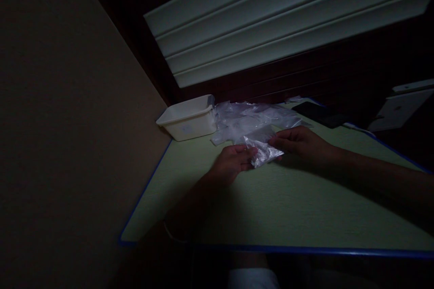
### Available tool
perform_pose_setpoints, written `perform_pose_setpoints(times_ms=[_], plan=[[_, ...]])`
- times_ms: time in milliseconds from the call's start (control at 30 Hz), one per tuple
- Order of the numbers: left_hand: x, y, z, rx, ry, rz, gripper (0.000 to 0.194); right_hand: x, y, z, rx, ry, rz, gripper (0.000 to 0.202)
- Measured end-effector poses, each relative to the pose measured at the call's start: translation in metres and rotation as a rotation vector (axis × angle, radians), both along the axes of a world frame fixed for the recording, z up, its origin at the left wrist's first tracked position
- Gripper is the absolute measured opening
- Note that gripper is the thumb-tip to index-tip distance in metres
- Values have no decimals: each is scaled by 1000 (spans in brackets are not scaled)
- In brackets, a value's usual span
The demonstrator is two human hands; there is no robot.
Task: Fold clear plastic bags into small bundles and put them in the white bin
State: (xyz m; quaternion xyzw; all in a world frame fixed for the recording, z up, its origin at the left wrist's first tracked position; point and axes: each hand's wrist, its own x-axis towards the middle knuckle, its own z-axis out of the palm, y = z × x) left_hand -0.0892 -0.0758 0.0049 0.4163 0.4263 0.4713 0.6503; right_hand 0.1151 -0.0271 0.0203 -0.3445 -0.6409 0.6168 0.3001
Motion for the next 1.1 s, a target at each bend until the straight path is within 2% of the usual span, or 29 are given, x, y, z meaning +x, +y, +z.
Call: perform_pose_setpoints(times_ms=[133,300,467,633,900,1100], plan=[[-4,2,-4,-10,82,46,38,0,0,0,8,-19,9,37],[-8,4,-6,1,158,37,38,5,4,3,-53,-7,79,32],[-9,2,-4,25,176,29,37,7,5,5,-30,-12,180,29],[-7,1,-4,26,192,1,38,7,6,2,-26,-7,212,27],[-11,2,-4,53,152,-22,37,8,14,-5,-38,33,219,24],[-9,3,-1,44,75,8,34,8,18,-9,-109,159,199,18]])
